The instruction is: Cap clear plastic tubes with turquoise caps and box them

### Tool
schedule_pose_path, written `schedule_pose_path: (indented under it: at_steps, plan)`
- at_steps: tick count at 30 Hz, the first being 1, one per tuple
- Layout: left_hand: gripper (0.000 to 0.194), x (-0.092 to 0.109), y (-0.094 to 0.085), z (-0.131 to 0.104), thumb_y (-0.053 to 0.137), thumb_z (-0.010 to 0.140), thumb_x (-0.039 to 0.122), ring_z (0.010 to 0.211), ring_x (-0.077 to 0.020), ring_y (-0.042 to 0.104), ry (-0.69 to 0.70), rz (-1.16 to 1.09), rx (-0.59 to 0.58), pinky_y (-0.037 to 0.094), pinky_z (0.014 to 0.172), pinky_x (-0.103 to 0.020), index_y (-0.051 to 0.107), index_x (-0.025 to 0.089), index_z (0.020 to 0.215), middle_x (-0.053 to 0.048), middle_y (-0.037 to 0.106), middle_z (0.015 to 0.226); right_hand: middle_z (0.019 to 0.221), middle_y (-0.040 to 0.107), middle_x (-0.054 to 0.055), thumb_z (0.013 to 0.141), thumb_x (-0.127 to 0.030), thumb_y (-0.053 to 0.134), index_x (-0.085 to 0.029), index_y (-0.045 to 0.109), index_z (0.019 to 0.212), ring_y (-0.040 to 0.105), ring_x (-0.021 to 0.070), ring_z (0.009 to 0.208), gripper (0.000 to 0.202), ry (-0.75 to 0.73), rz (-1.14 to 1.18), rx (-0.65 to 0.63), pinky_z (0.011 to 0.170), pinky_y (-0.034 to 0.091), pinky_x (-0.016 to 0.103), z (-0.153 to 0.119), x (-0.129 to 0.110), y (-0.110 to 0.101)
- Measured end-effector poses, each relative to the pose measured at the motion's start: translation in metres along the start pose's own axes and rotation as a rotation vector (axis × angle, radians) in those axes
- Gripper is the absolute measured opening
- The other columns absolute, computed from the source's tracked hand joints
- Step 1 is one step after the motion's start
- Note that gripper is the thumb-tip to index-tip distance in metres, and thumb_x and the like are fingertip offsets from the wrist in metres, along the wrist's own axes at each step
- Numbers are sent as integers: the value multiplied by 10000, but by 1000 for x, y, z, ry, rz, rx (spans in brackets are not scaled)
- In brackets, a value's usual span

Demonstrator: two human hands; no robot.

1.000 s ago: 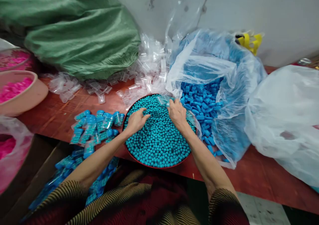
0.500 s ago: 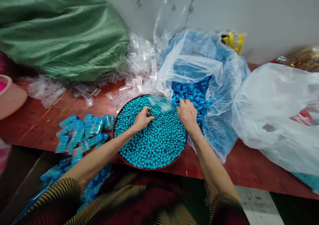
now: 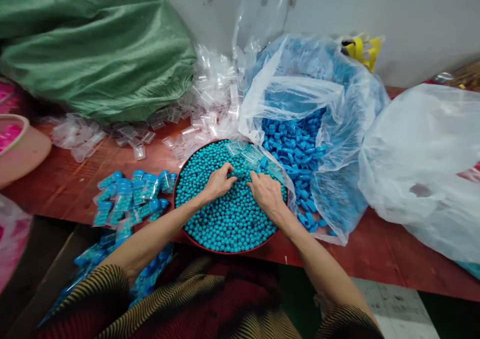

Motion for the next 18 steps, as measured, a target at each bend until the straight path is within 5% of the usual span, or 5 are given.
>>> schedule_pose_path:
  at_steps: [10, 18]
  plan:
    - [259, -2, 4, 6, 531, 812, 247, 901, -215, 609, 18, 39, -138, 451, 851, -325, 591, 192, 1058, -51, 671, 894, 1007, 677, 99, 885, -262, 496, -168, 600, 1080, 608, 222, 931, 241, -58, 175, 92, 766, 427, 296, -12, 16, 14]
    - [198, -18, -6, 3, 515, 768, 194, 650, -103, 496, -49, -305, -147, 425, 611, -212, 585, 133, 942, 14, 565, 739, 841, 656, 109, 904, -208, 419, -167, 603, 845, 585, 237, 813, 197, -149, -69, 68, 671, 345, 311, -20, -19, 11]
Point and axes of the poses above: each hand's wrist, its own z-axis towards the middle knuckle, its own y-axis out of the palm, x = y × z, the point moved 6 cm from there along z, towards the middle knuckle
